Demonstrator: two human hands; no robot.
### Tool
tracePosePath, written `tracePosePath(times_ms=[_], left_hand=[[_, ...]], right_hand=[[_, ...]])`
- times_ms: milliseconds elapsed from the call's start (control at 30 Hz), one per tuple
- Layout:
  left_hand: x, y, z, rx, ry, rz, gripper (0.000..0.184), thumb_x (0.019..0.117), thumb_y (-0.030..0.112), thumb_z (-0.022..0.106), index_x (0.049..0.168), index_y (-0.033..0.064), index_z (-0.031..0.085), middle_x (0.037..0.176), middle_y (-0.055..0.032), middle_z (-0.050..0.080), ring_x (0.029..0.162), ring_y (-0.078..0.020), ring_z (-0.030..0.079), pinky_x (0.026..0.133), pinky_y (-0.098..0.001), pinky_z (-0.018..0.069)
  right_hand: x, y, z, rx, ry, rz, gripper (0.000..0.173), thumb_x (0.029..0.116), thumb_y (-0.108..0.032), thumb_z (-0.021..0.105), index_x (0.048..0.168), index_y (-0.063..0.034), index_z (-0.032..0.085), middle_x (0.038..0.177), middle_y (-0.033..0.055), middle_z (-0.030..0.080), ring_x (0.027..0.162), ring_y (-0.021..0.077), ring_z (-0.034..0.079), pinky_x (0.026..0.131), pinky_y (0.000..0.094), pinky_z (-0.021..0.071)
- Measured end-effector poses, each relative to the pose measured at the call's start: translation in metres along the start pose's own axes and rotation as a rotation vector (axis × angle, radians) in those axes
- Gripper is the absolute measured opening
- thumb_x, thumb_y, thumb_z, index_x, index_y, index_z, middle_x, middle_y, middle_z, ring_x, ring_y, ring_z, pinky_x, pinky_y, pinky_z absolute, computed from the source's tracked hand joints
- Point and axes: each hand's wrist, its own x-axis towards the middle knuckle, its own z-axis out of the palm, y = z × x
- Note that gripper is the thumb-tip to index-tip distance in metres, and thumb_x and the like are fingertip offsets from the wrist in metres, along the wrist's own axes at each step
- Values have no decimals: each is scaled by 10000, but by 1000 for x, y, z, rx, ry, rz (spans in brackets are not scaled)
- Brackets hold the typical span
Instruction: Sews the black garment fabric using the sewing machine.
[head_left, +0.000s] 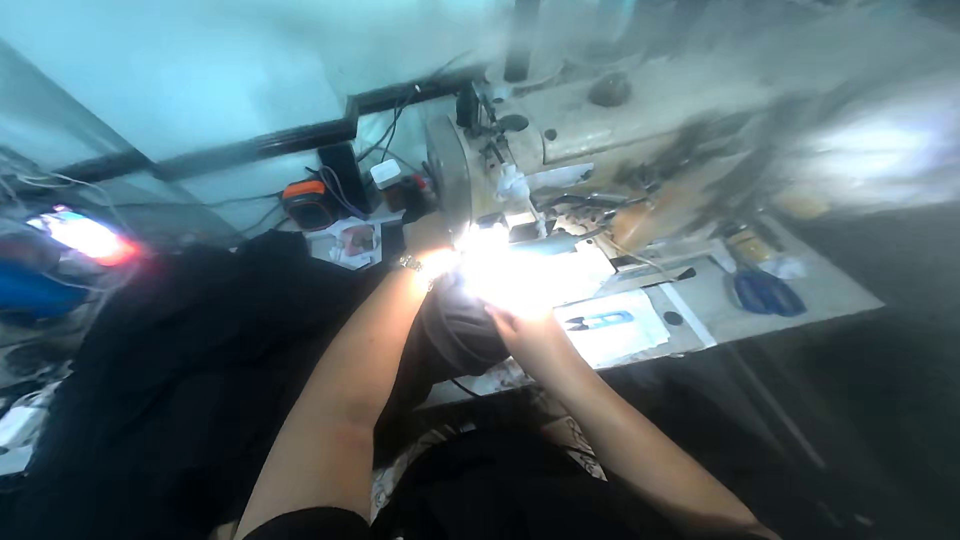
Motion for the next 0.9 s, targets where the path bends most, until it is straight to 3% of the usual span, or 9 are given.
tracePosePath(times_ms=[267, 433, 633, 700, 767, 833, 900], left_hand=[[-5, 11, -17, -68, -35, -63, 352, 935, 192, 717, 1189, -43, 657, 1189, -244, 673, 1169, -375, 631, 993, -558, 488], [-3, 14, -20, -43, -39, -87, 330, 969, 208, 674, 1188, -37, 657, 1185, -250, 675, 1165, -387, 637, 984, -573, 493], [-2, 11, -26, -197, -1, -72, 319, 1000, 176, 634, 1235, -39, 644, 1202, -241, 677, 1168, -358, 644, 1009, -551, 493], [-11, -6, -21, -239, 116, 12, 414, 953, 198, 699, 1310, 9, 612, 1274, -215, 648, 1221, -332, 616, 1052, -530, 484], [-36, -33, -17, -197, 218, 46, 634, 878, 331, 790, 1397, 56, 551, 1386, -234, 563, 1270, -383, 568, 1045, -566, 486], [-74, -47, -24, -157, 126, -62, 922, 853, 541, 783, 1552, 96, 378, 1494, -239, 485, 1331, -394, 536, 1067, -590, 475], [-98, -60, -34, -159, -103, -169, 1089, 837, 637, 756, 1622, 98, 227, 1419, -254, 573, 1298, -381, 590, 1067, -598, 477]], right_hand=[[4, 11, 12, -13, 88, -57, 284, 1055, -197, 541, 1205, -95, 759, 1086, 90, 769, 1021, 212, 737, 925, 379, 583], [6, 7, 9, -29, 74, -33, 271, 1048, -167, 547, 1140, -39, 767, 1048, 138, 769, 1011, 278, 741, 919, 434, 583], [8, 9, 8, -24, 37, -11, 293, 1062, -194, 533, 1196, -63, 758, 1085, 132, 767, 1038, 274, 737, 937, 433, 578], [8, 14, 7, 5, 23, -36, 295, 1060, -211, 542, 1221, -78, 751, 1109, 113, 765, 1051, 249, 732, 955, 417, 572], [8, 19, 7, 44, 8, -59, 293, 1049, -214, 561, 1227, -73, 747, 1124, 108, 763, 1062, 234, 728, 970, 402, 566], [6, 19, 5, 54, -38, -55, 316, 1043, -225, 566, 1270, -75, 727, 1152, 115, 757, 1078, 249, 722, 980, 415, 557], [4, 16, 1, 32, -129, -18, 362, 1053, -255, 550, 1349, -93, 680, 1213, 120, 738, 1133, 260, 704, 1013, 441, 540]])
